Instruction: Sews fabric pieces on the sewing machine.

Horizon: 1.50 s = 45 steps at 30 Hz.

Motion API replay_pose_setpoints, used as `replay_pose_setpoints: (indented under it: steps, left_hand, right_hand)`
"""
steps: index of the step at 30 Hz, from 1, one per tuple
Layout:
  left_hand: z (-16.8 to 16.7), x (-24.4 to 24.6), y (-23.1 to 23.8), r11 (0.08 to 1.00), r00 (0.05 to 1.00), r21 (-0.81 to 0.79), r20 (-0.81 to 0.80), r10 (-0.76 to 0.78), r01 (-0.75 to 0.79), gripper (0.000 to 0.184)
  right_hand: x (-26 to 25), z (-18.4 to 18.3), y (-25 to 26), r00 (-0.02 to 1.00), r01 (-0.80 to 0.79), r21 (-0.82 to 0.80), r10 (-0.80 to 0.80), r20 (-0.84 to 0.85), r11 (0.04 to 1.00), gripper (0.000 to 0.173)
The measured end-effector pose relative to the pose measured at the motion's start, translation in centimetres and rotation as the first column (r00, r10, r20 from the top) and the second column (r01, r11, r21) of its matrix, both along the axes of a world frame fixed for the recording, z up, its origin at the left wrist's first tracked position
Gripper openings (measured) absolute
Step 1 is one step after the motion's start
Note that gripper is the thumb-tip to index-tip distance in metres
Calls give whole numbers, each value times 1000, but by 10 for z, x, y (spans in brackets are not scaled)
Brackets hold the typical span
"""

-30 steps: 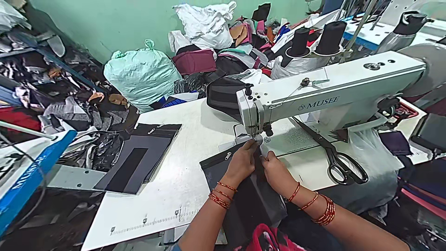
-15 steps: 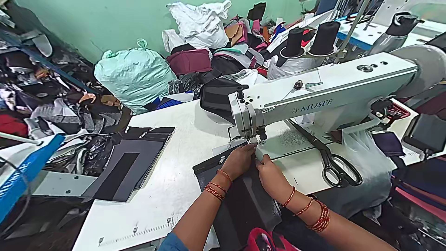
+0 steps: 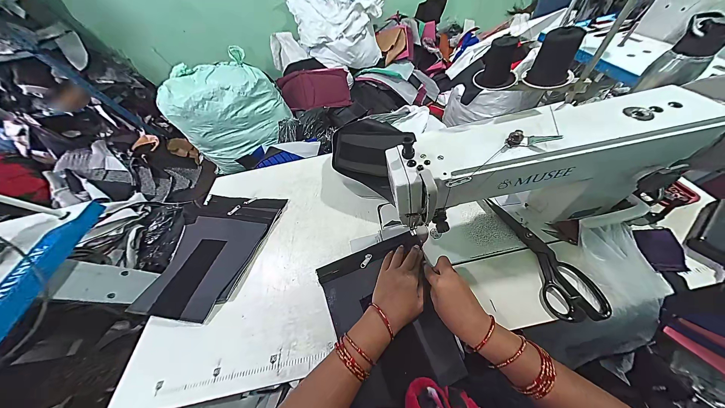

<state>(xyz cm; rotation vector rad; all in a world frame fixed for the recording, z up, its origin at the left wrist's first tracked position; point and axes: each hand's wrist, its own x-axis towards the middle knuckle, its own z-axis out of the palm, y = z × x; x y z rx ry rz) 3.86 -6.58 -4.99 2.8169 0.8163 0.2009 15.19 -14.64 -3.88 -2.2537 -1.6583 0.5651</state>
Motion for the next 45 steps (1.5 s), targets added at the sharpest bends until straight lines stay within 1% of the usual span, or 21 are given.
replay_pose_setpoints:
  steps: [7,9,11,14,18,22,25,26,30,32,35,37,40,41,43,45]
  left_hand:
    - [7,2,0,991,997,-132,-78,-9,-1,50]
    - [8,2,1,990,997,-143,-72,-13,2,51]
    - [12,4,4,981,993,-193,-118,-17,-6,53]
    - [21,7,10,956,975,-291,-222,-32,-34,57]
    - [21,9,17,942,972,-331,-235,-30,-51,58]
    - [21,12,24,941,976,-335,-215,-36,-39,63]
    - [12,10,31,956,994,-294,-110,-24,-10,61]
    - [10,10,34,961,996,-278,-85,-23,-1,60]
    - [7,12,42,965,998,-261,-53,-31,16,55]
    - [3,11,45,971,1000,-237,-10,-29,26,52]
    - [3,11,46,970,1000,-241,-13,-27,23,51]
    - [2,10,45,968,1000,-249,-2,-20,18,50]
    - [4,10,37,960,999,-278,-32,30,-38,49]
    - [6,10,31,951,996,-300,-68,58,-76,49]
    - [11,8,12,932,986,-334,-133,101,-140,50]
    - [6,0,-15,943,990,-305,-64,123,-137,50]
  right_hand:
    - [-3,-2,1,1000,21,34,-22,14,999,35]
    - [-3,-5,0,999,30,87,-32,19,996,33]
    - [-3,-7,1,999,34,126,-37,18,991,32]
    - [-3,-8,4,999,39,141,-41,12,989,32]
    - [-4,-10,9,997,67,178,-71,17,982,30]
    - [-2,-8,16,996,79,164,-83,15,983,30]
    - [-1,-11,20,996,81,191,-84,10,978,30]
    - [0,-10,23,997,82,183,-83,-1,980,30]
    - [4,0,30,994,85,37,-82,-74,996,35]
    - [4,1,33,994,85,12,-84,-77,996,36]
    - [4,1,35,993,89,-6,-89,-73,996,37]
    - [5,-2,32,990,112,24,-110,-89,993,39]
    - [9,-12,24,988,140,171,-127,-85,975,42]
    - [10,-12,20,989,136,166,-125,-73,977,44]
    - [14,-8,10,992,110,100,-104,-66,989,49]
    - [20,-7,-6,994,80,95,-72,-88,992,51]
